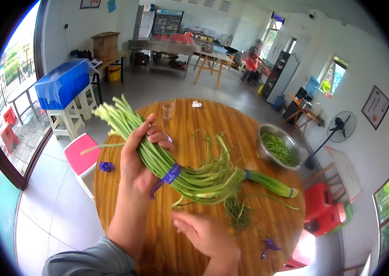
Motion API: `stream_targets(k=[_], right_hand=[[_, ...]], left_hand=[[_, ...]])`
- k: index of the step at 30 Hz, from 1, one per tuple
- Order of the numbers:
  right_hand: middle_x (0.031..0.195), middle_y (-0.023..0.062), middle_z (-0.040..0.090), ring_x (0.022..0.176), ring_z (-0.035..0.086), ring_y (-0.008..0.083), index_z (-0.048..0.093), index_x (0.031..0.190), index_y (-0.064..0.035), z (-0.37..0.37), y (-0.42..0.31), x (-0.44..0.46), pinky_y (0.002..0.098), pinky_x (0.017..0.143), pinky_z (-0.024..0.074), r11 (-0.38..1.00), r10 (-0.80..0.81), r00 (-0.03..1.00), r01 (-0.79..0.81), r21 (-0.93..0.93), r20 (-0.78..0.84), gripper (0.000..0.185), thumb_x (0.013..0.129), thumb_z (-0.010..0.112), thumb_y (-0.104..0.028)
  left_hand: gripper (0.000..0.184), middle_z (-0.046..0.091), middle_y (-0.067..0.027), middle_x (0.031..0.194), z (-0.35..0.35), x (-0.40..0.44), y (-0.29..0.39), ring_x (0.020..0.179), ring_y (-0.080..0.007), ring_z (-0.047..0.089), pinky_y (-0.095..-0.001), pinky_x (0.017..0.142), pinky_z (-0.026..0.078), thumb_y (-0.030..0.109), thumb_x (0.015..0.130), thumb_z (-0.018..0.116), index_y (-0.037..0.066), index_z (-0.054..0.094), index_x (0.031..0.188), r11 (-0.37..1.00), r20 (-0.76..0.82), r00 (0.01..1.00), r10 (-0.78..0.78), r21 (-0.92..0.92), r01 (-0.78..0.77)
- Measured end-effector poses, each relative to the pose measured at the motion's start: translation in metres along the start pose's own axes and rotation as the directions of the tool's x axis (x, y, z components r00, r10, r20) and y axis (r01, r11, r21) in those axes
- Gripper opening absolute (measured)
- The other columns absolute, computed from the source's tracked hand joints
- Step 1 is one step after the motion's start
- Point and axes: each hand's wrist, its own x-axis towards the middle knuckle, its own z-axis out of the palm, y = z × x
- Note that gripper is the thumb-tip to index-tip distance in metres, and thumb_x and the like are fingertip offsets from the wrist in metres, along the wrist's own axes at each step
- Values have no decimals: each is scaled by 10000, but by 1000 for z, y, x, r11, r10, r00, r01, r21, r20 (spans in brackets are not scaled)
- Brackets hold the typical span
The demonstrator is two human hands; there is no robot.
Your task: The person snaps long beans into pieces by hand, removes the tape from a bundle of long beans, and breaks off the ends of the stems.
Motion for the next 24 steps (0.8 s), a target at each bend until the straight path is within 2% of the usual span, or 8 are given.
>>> stream_targets(k=[4, 6, 7, 9, 13, 15, 16, 24], right_hand=[[885, 208, 720, 699, 699, 238, 672, 1085, 39, -30, -26, -33, 347, 662, 558, 866, -297, 950, 312, 391, -100, 227, 975, 616, -151], [946, 199, 701, 729, 677, 224, 660, 1007, 40, -43, -7, -31, 351, 649, 544, 662, -306, 789, 579, 476, -533, 196, 997, 565, -131], [1043, 193, 668, 792, 653, 214, 630, 1010, 23, -47, -2, -24, 327, 695, 532, 748, -207, 743, 540, 387, -636, 161, 998, 544, -113], [1122, 172, 646, 898, 645, 205, 602, 1094, 37, -51, 21, -13, 324, 773, 526, 860, -1, 786, 316, 400, -619, 168, 986, 555, -83], [1103, 137, 650, 945, 649, 196, 589, 1149, 44, -40, 48, -3, 315, 826, 525, 889, 13, 930, 157, 430, -368, 205, 965, 566, -44], [1131, 106, 645, 1007, 646, 187, 587, 1202, 26, -19, 27, 0, 303, 867, 526, 478, 426, 871, 13, 878, -244, 265, 941, 586, -21], [1146, 87, 636, 1039, 640, 178, 588, 1231, 3, -8, 28, 1, 291, 884, 525, 312, 408, 860, 183, 932, -306, 305, 931, 616, -43], [1136, 80, 634, 1051, 633, 172, 593, 1222, -5, 5, 24, 13, 296, 889, 523, 283, 393, 892, 114, 952, -224, 297, 930, 626, -49]], left_hand=[[265, 543, -17, 841, -2, -1, -7, 732, -128, 532, -298, 698, 472, 70, 926, 620, 57, 560, 1183, 949, -102, 980, -172, 248, 193], [280, 556, -22, 847, -1, -5, -18, 727, -136, 541, -303, 695, 477, 67, 913, 629, 63, 555, 1183, 906, -159, 953, -259, 303, 297], [287, 563, -25, 850, 0, -7, -24, 727, -139, 547, -305, 693, 479, 66, 907, 635, 64, 552, 1182, 886, -189, 935, -300, 308, 347], [294, 563, -31, 846, -8, -10, -36, 736, -142, 557, -315, 698, 489, 71, 904, 643, 58, 547, 1181, 870, -143, 910, -389, 267, 414], [305, 555, -48, 833, -10, -15, -60, 717, -158, 566, -339, 682, 509, 62, 913, 636, 12, 520, 1191, 761, -126, 803, -583, 261, 594], [251, 573, -39, 830, -13, -17, -71, 718, -154, 607, -307, 652, 557, 69, 905, 663, 26, 536, 1117, 713, -84, 739, -669, 211, 669], [260, 573, -40, 833, -12, -19, -74, 717, -149, 605, -306, 653, 554, 70, 901, 669, 22, 539, 1121, 704, -69, 731, -679, 221, 675], [279, 566, -42, 844, -7, -20, -69, 717, -145, 596, -304, 649, 536, 61, 888, 671, 29, 534, 1130, 712, -75, 754, -652, 282, 643]])
